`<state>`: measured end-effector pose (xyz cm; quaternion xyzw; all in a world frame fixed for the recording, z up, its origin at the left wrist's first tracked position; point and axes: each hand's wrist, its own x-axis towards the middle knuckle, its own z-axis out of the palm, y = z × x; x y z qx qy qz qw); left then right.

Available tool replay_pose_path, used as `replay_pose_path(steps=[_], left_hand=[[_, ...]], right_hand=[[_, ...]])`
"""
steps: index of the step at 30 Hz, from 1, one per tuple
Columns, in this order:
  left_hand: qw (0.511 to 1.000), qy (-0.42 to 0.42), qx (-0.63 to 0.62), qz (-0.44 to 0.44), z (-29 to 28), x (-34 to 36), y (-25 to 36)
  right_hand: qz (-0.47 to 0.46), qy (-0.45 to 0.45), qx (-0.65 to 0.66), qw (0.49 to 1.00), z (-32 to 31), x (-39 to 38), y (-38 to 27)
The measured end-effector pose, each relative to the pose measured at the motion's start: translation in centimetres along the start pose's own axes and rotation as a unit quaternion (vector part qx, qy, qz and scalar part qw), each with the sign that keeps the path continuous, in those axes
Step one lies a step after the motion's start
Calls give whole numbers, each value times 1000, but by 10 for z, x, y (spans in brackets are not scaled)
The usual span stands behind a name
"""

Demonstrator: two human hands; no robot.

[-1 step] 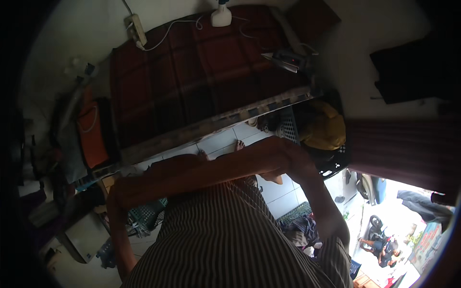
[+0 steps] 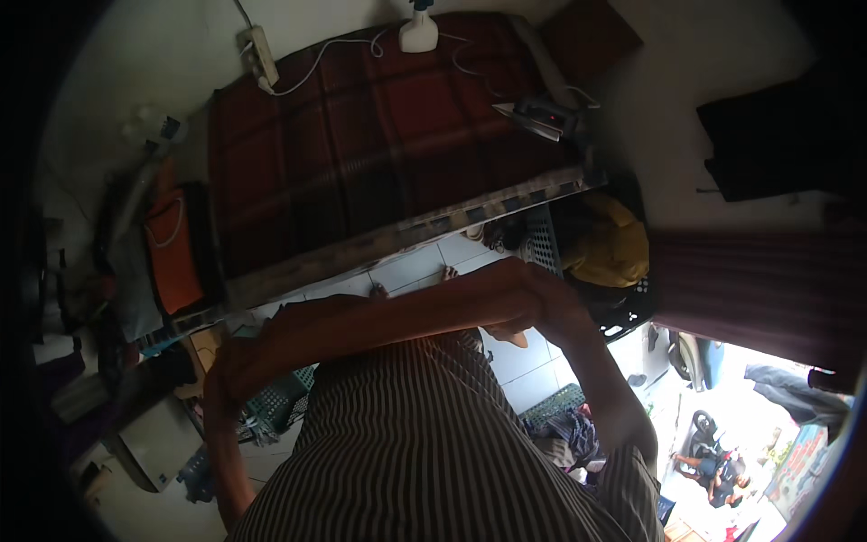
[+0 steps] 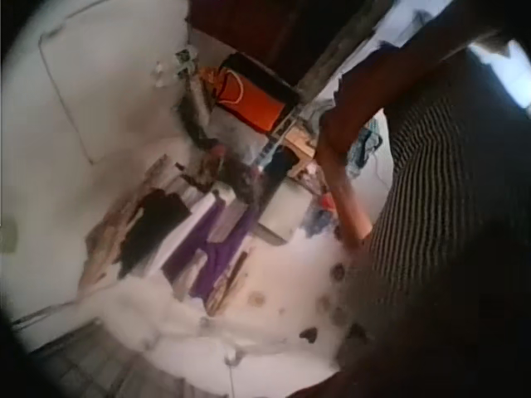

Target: The person irons an orange t-shirt on an ironing board using an iron and a spray bottle, pressing both sides and the sleeves before folding the garment.

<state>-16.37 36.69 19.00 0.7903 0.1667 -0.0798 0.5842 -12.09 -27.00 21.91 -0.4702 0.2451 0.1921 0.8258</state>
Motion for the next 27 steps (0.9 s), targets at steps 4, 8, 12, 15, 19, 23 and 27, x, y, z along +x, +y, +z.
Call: replay_pose_path(steps=[4,8,12,15,19,23,27], left_hand=[[883,-86,-334,-317,10,-2,9],[956,26,-245,-159,19,-9,24],[956,8,-110,-270,19,-13,15],[968,7,-158,-194,19,-12,21],[953,4,-262,-152,51,-3,25],[927,-56,-295,-225,66,-7,64],[910,-85,-276,-298,52,-2,26]], right_hand=[[129,58,-59,988,12,14,-25],[97,-3,-51,994,-41,28,-18],[145,-14,-128,981,-64,37,-26],[39,-34,48,998,-26,34,-41],[132,-11,80,988,-42,39,-30],[177,-85,52,979,-51,29,-29],[-2,-95,-428,899,-78,26,-6]])
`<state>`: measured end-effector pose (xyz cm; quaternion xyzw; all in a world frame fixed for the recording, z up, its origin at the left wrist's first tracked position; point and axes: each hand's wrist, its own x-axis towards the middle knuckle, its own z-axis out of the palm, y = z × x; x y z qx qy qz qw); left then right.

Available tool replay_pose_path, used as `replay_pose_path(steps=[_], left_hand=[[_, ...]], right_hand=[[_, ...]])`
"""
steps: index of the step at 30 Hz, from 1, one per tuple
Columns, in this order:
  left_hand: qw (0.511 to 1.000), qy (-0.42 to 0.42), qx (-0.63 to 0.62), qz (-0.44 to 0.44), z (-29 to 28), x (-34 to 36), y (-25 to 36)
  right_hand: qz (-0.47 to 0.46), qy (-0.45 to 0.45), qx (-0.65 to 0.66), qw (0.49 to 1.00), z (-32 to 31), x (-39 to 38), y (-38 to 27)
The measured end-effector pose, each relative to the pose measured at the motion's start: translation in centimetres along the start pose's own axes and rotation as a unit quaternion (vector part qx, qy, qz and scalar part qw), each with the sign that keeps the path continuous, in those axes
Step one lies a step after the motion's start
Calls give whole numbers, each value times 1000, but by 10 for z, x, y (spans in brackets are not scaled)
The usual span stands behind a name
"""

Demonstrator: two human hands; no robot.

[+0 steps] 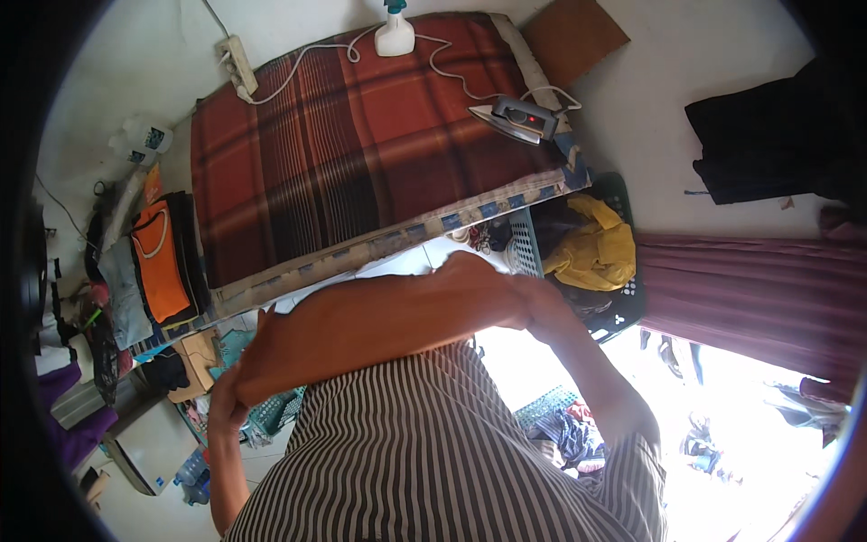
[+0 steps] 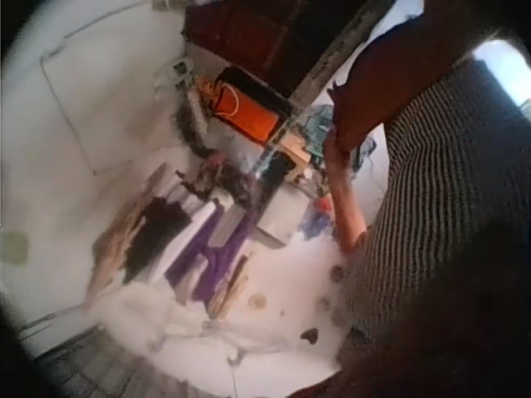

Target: The person irons an orange t-shirt on an ironing board using an iron and a spray bottle, pressing both sides and the sleeves before folding the garment.

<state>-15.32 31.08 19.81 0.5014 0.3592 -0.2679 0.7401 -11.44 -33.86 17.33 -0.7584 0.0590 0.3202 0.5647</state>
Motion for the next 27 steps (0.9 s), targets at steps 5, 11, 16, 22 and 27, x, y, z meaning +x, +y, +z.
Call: replay_pose_path(steps=[5,11,16,22,27], left_hand=[[983,26,-18,183,33,2,23],[999,-41,30,17,6,8,16],[960,12,273,-61,-30,18,-2],[970,62,23,233,28,22,20],[993,-102,-14,-51,-16,19,-9]], right_hand=[[69,163,480,860,33,-3,-68],[199,-7,437,877,23,-10,-19],[32,44,166,985,24,-21,72],[109,128,474,865,42,-4,4],[202,37,522,827,46,-21,41]])
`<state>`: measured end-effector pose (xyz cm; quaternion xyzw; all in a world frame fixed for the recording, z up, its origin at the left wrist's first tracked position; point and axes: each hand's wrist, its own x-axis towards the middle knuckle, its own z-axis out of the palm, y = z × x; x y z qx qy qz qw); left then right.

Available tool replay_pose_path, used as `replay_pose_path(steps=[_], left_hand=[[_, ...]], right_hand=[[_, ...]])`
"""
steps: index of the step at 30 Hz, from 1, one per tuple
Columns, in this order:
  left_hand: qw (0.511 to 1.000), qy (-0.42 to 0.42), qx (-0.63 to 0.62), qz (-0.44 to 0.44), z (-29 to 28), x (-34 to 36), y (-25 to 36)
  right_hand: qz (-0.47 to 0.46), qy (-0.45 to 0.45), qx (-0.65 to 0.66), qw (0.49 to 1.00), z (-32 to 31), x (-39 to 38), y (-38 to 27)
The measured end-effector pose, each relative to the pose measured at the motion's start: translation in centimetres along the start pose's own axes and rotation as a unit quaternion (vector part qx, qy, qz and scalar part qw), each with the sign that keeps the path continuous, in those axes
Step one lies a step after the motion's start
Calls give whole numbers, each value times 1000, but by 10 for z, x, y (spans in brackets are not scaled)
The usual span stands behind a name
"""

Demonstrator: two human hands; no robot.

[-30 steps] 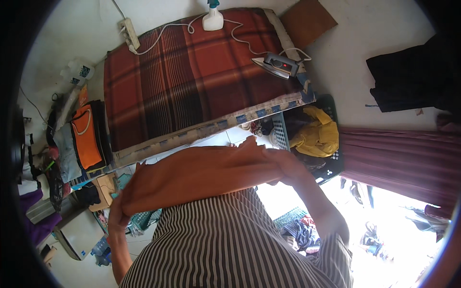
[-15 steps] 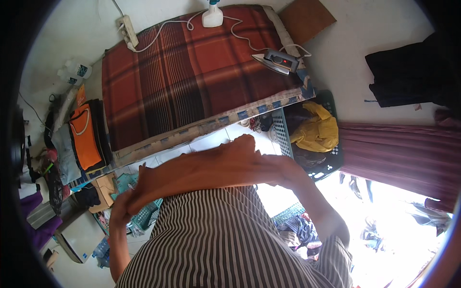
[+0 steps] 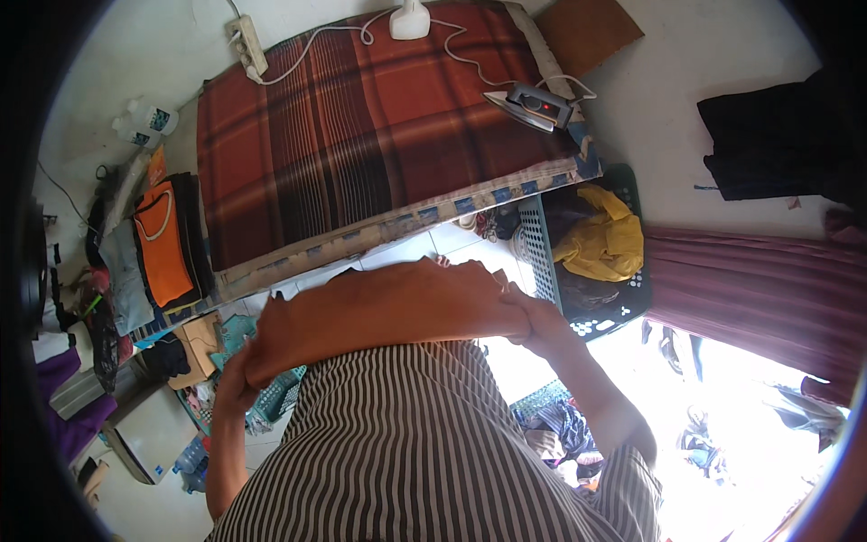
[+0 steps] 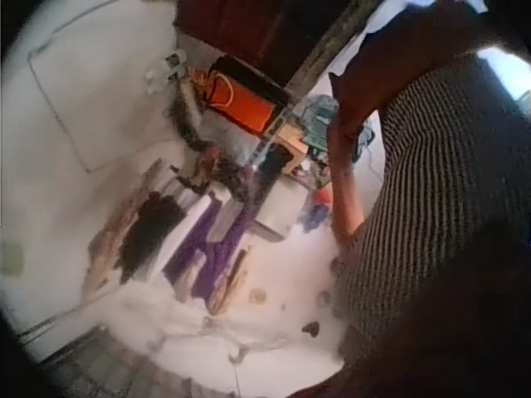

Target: The person irons an orange t-shirt on an ironing board using an iron and a spray bottle, pressing both sides and the sleeves before folding the garment.

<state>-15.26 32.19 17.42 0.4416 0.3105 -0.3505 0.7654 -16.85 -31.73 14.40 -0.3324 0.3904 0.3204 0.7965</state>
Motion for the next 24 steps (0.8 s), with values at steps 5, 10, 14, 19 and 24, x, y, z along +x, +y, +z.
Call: replay_pose_path(steps=[5,10,14,19,24], left_hand=[[993,101,55,-37,-6,1,-24],[962,151,89,208,14,5,5],[973,119,132,144,34,4,4],[984,99,101,108,20,-5,2],[963,140,57,224,11,14,0]], right_hand=[[1,102,15,995,-25,-5,29],[-70,143,-185,970,-27,1,5],[-228,40,-589,775,-48,0,4],[-132,35,-87,987,49,-37,-28],[-158,-61,-32,985,35,-10,-32]])
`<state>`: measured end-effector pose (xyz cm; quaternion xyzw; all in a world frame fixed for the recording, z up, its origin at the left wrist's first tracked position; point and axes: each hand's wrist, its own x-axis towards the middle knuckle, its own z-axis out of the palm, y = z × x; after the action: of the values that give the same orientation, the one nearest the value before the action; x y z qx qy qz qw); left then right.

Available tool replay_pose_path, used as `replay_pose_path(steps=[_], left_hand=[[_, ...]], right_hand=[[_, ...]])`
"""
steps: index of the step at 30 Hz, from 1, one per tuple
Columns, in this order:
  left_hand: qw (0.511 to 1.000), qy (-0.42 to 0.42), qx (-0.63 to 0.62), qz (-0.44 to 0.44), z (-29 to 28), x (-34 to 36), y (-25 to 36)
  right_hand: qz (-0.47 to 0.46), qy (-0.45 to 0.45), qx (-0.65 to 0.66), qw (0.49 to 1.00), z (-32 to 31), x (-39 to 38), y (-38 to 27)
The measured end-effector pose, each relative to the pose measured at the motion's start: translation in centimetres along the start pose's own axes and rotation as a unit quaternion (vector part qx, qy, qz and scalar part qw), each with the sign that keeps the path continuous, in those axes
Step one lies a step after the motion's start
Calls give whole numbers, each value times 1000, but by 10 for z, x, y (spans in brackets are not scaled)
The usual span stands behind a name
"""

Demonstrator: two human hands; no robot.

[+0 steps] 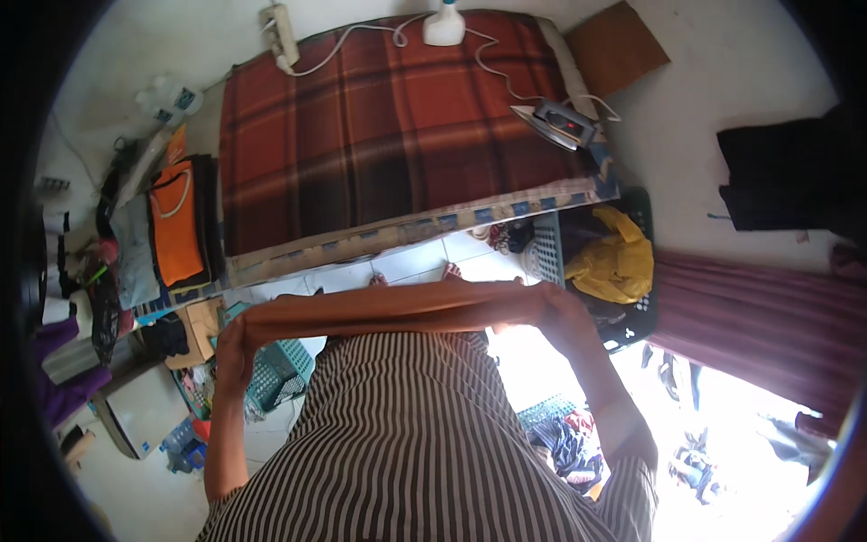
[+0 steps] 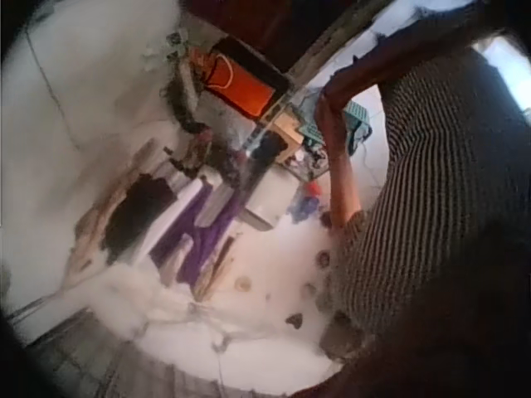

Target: The person irons an orange t-shirt on an ironing board using an iron and a spray bottle, pressing both sides and the sleeves before folding the garment.

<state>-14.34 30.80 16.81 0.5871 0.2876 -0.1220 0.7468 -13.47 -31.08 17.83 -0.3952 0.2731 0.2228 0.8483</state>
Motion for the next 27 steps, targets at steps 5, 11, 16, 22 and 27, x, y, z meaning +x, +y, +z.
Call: replay_pose_path(steps=[5,11,16,22,27], left_hand=[[982,-17,54,-181,11,-18,21],[997,52,54,33,1,-18,9],[992,-47,-115,-28,-13,-11,-7],[995,-21,-31,-89,-6,-18,5],[990,9,-77,119,12,-11,19]], right_hand=[[2,-61,-258,964,-58,7,15],[-76,85,-69,991,45,-7,-21],[-35,5,-385,922,-53,8,17],[-39,-42,-391,919,-33,6,-1],[12,15,-43,999,24,-4,-12]])
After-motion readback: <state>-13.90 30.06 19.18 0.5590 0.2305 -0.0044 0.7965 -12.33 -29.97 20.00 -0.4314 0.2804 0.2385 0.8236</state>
